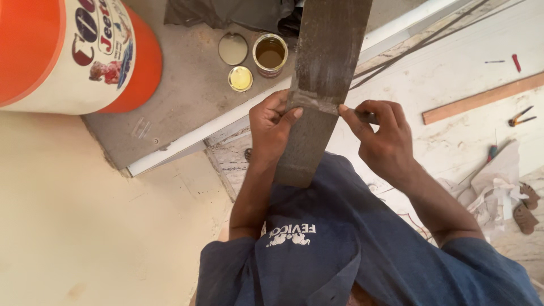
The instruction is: The person applies adhesive to a long grey strip of material by hand using a small applicator tool, dipping it into a can of glue multiple times.
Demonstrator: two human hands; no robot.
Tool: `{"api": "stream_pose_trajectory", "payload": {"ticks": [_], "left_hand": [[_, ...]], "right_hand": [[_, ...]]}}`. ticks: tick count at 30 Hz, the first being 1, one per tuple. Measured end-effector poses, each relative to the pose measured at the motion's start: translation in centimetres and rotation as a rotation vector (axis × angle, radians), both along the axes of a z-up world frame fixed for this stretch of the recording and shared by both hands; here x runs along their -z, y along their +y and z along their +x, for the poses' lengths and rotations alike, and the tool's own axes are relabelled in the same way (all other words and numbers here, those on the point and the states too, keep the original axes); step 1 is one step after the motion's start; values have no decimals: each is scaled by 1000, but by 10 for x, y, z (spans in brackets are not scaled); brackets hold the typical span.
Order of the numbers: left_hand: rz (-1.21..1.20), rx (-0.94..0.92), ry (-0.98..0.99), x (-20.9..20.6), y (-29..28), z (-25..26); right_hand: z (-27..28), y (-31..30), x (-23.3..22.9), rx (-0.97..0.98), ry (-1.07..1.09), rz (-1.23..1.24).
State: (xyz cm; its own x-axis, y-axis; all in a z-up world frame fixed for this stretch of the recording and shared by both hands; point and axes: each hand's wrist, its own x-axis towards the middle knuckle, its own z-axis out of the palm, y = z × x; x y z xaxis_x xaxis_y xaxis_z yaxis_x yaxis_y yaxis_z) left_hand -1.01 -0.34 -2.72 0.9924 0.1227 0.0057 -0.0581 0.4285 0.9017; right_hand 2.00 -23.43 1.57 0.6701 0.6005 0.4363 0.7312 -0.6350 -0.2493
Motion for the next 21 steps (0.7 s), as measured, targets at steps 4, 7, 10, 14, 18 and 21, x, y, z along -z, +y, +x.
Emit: {"api": "stream_pose_trajectory", "payload": {"ticks": [4,7,10,14,18,21], "left_hand": [[127,85,83,-11,3,-16],[234,138,30,-11,2,-30],[316,137,72,-5,-1,-35],[337,126,43,-2,-4,-33],[246,98,76,-5,-7,-27],[282,83,95,-4,-5,-31]], "right_hand": [[-7,-10,-6,13,35,18],[2,-14,-10,64,-37,51],[16,-9,-15,118,-143,-53],[17,18,-25,33,-262,-170],[20,33,-47,166,193,42],[38,20,-58,162,52,36]]}}
